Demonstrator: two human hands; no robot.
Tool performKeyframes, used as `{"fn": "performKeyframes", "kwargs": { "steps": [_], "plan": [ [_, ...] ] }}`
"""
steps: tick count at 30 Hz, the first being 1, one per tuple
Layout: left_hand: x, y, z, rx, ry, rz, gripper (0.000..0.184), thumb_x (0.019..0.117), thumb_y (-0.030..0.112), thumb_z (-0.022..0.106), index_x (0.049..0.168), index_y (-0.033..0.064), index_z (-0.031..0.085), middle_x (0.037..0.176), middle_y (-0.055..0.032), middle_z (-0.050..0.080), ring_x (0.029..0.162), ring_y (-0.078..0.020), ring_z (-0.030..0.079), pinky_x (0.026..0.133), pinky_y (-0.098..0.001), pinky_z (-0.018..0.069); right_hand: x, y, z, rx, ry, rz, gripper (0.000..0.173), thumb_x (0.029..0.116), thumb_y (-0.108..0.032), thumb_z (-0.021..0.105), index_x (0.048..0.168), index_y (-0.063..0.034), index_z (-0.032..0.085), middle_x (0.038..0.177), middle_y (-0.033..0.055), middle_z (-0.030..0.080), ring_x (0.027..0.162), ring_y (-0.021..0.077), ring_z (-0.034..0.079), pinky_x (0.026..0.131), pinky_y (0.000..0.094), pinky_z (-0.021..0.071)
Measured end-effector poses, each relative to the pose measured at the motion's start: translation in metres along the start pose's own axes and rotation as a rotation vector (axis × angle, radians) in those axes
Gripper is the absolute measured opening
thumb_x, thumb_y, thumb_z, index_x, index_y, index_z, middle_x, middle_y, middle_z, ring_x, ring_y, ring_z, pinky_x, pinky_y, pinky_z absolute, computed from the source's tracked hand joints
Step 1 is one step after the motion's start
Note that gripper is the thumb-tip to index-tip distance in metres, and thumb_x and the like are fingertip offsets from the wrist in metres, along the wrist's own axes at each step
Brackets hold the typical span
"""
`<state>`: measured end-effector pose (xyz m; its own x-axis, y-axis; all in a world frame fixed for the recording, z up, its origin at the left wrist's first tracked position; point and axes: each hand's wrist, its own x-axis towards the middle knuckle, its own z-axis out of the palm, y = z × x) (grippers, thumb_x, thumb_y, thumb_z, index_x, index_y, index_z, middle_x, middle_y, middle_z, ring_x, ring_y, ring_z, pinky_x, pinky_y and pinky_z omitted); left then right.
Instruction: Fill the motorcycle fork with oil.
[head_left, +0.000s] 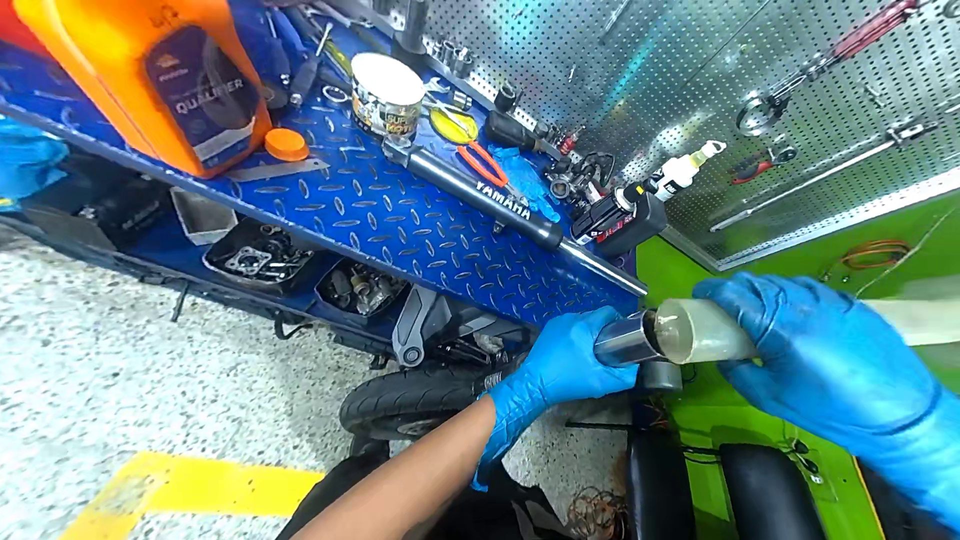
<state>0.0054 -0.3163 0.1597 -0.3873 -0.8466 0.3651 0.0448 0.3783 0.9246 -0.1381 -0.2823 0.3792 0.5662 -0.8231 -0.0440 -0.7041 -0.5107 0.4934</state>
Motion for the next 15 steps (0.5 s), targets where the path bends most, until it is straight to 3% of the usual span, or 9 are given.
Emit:
{"fn": "performKeyframes", "kwargs": {
  "steps": [3, 6, 8, 11, 15],
  "plan": [
    [0.0, -0.006, -0.004, -0.025, 0.056, -0.013, 0.033, 0.0724, 0.033, 0.081, 0.096, 0.0109, 0.072, 0.078, -0.0007, 0.07, 0.074, -0.0102, 0.069, 0.066, -0.0357, 0.0579, -0.01, -0.005, 0.034, 0.28, 0.165, 0.119, 0.046, 0.0738, -0.034, 0.07, 0.116, -0.0148, 0.071, 0.099, 0.0033, 0.071, 0.091, 0.0205, 0.07, 0.072, 0.0425, 0.0571],
    [0.003, -0.015, -0.008, -0.061, 0.143, 0.029, 0.029, 0.0737, 0.03, 0.08, 0.096, 0.0128, 0.072, 0.08, 0.0043, 0.071, 0.076, -0.002, 0.068, 0.069, -0.0266, 0.0595, -0.017, -0.019, 0.083, 0.878, 0.307, 0.267, 0.052, 0.0758, -0.023, 0.081, 0.125, -0.0138, 0.065, 0.113, -0.0037, 0.071, 0.105, 0.0053, 0.068, 0.09, 0.0287, 0.0606],
    [0.003, -0.016, -0.012, -0.082, 0.191, 0.054, 0.026, 0.0746, 0.025, 0.079, 0.095, 0.0115, 0.072, 0.081, 0.0058, 0.071, 0.076, 0.0021, 0.068, 0.07, -0.0208, 0.0591, -0.015, -0.032, 0.11, 1.215, 0.388, 0.397, 0.058, 0.0711, -0.01, 0.083, 0.125, -0.015, 0.064, 0.111, -0.006, 0.073, 0.102, 0.0041, 0.07, 0.088, 0.0266, 0.0619],
    [0.004, -0.02, -0.02, -0.127, 0.254, 0.099, 0.025, 0.0756, 0.019, 0.079, 0.097, 0.0079, 0.072, 0.085, 0.0065, 0.073, 0.081, 0.005, 0.069, 0.076, -0.0166, 0.0595, 0.003, -0.034, 0.138, 1.438, 0.553, 0.547, 0.059, 0.0669, -0.001, 0.08, 0.123, -0.0086, 0.063, 0.104, -0.0003, 0.074, 0.094, 0.0108, 0.072, 0.081, 0.0297, 0.0634],
    [-0.002, -0.029, -0.03, -0.199, 0.289, 0.131, 0.027, 0.0786, 0.017, 0.081, 0.103, 0.011, 0.071, 0.09, 0.0067, 0.074, 0.083, -0.0005, 0.071, 0.078, -0.0213, 0.0623, 0.041, -0.023, 0.161, 1.605, 0.749, 0.63, 0.06, 0.0768, 0.0, 0.07, 0.133, -0.0128, 0.054, 0.105, 0.0043, 0.071, 0.091, 0.016, 0.07, 0.075, 0.032, 0.0613]
  ]
}}
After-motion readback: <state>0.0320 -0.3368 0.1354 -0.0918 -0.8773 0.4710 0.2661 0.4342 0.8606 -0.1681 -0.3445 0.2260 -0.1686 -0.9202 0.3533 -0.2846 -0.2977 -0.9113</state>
